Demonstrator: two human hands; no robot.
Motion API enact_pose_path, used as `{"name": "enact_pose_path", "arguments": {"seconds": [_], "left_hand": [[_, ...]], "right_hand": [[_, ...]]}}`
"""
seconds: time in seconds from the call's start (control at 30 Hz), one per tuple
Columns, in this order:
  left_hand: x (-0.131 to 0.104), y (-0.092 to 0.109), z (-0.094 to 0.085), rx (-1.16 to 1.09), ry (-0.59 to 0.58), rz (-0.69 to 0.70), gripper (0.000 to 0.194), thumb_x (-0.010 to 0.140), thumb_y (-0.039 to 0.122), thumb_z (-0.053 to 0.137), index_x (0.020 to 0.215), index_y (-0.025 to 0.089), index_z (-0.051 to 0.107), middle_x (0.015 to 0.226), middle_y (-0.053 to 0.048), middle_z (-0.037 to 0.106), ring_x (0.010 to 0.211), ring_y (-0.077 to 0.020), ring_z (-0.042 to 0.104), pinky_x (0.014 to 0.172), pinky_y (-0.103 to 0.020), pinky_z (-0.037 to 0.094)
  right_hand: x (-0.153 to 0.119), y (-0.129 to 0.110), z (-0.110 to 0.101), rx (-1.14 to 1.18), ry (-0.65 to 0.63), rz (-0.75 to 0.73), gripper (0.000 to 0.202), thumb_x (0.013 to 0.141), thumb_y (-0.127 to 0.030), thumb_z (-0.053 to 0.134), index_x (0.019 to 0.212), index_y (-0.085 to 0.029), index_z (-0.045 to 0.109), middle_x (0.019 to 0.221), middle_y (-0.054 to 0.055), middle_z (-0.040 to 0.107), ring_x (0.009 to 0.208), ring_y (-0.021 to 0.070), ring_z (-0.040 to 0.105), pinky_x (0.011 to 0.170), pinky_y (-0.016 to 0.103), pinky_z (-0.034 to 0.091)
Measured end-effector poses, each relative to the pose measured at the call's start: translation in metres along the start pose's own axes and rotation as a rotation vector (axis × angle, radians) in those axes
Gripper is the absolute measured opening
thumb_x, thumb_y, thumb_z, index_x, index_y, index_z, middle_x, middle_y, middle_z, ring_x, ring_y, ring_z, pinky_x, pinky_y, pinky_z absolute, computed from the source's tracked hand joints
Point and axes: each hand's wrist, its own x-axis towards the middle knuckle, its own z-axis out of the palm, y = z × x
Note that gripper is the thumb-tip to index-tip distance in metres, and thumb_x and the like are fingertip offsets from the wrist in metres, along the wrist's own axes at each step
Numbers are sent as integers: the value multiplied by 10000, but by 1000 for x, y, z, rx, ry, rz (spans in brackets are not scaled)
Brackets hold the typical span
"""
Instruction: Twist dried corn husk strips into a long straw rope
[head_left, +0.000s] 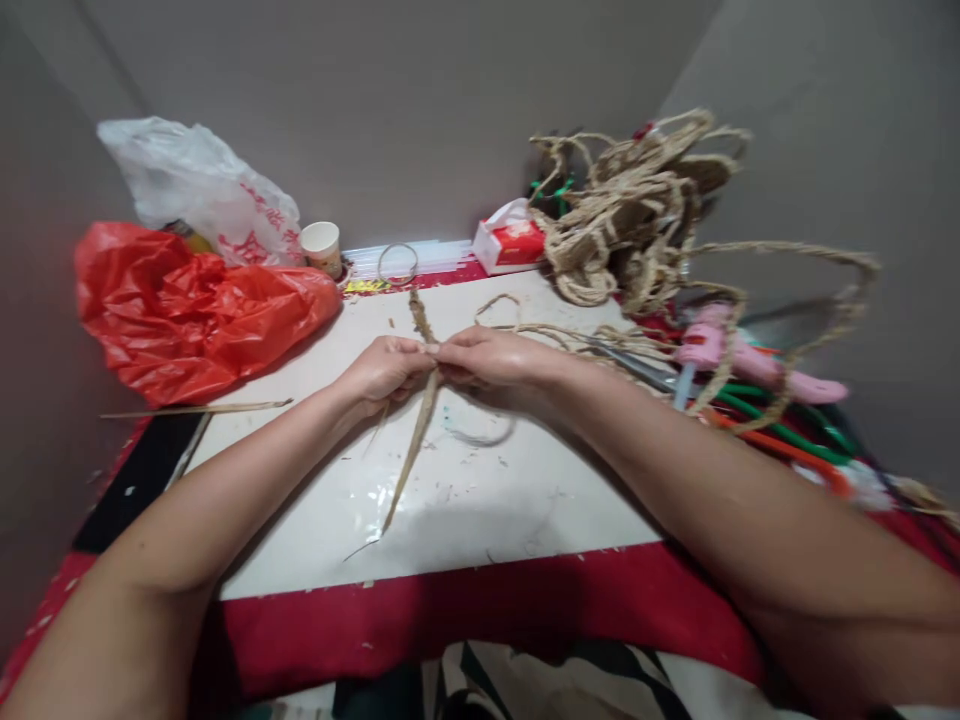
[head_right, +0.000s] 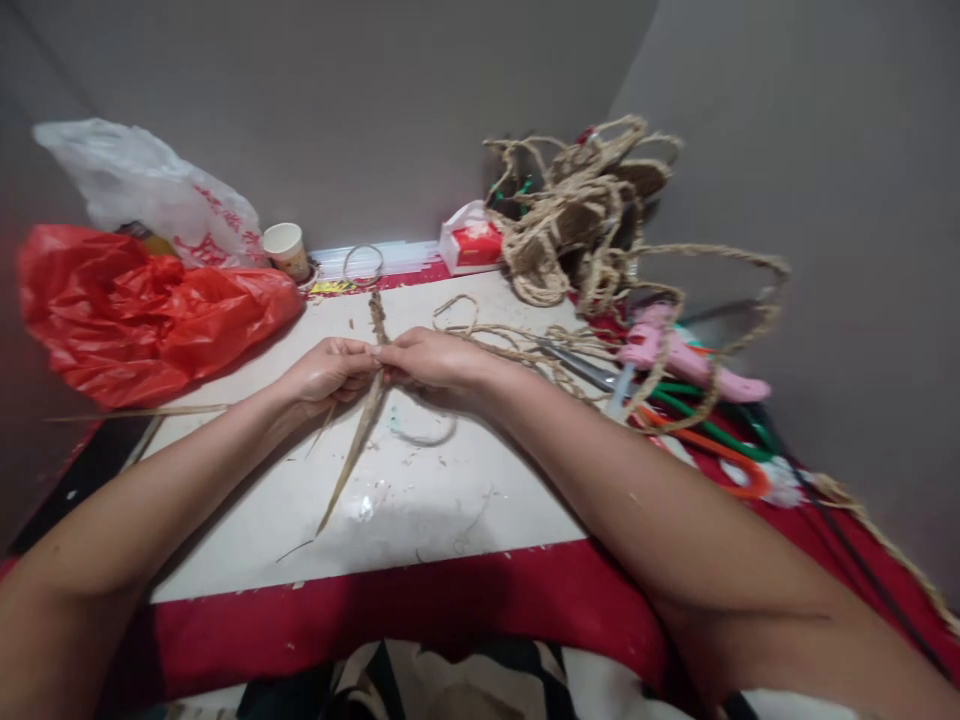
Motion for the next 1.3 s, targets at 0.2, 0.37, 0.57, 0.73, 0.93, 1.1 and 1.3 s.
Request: {"name": "enact_pose_path", "arguments": {"seconds": [0.2, 0.37, 0.57, 0.73, 0.93, 1.1, 1.3], "left_hand": [[-1, -2, 2, 109, -11, 65, 196, 818, 125, 517, 635, 113, 588, 372, 89, 282, 328, -32, 174, 389, -249, 75], [-1, -4, -1, 144, 33, 52, 272, 797, 134, 568, 552, 162, 453, 383, 91, 300, 326, -22, 214, 389, -238, 92], [-1, 6, -4, 82, -21, -37, 231, 741, 164, 626, 566, 154, 476, 407, 96, 282, 340, -19, 193, 369, -204, 103], [-9, 20, -13, 274, -30, -89, 161, 818, 191, 507, 687, 138, 583, 464, 84, 274, 358, -34, 205, 365, -191, 146], [-48, 45, -42, 898, 138, -121, 158, 799, 237, 500, 766, 150, 627, 558, 18, 496, 410, -75, 408, 414, -213, 307], [-86, 41, -81, 1438, 357, -162, 148, 725, 268, 535, 763, 169, 638, 686, -49, 636, 577, -168, 561, 534, -261, 367], [-109, 11, -110, 1529, 369, -128, 157, 725, 254, 523, 794, 213, 658, 838, -63, 687, 683, -177, 575, 597, -262, 349]], "right_hand": [[7, 7, -6, -32, -30, 42, 435, 891, -485, 486, 632, -140, 534, 412, -56, 323, 336, 43, 215, 335, 216, 133], [9, 8, -8, -4, -42, -20, 397, 858, -439, 566, 602, -158, 450, 450, -67, 334, 354, 32, 231, 340, 195, 148], [12, 10, -12, 185, -146, -27, 279, 887, -280, 536, 649, -149, 470, 469, -70, 370, 345, 27, 252, 332, 170, 151], [14, 10, -13, 330, -217, -16, 227, 878, -247, 534, 681, -140, 494, 446, -84, 332, 333, 22, 207, 325, 152, 130], [14, 14, -15, 403, -278, 8, 253, 887, -221, 497, 649, -158, 437, 447, -85, 298, 341, 25, 179, 317, 147, 126], [15, 17, -17, 435, -334, 7, 293, 877, -221, 499, 616, -169, 375, 464, -85, 262, 361, 24, 173, 331, 142, 116], [18, 20, -17, 433, -362, 7, 287, 865, -221, 498, 619, -172, 361, 473, -81, 266, 373, 24, 164, 336, 135, 118]]}}
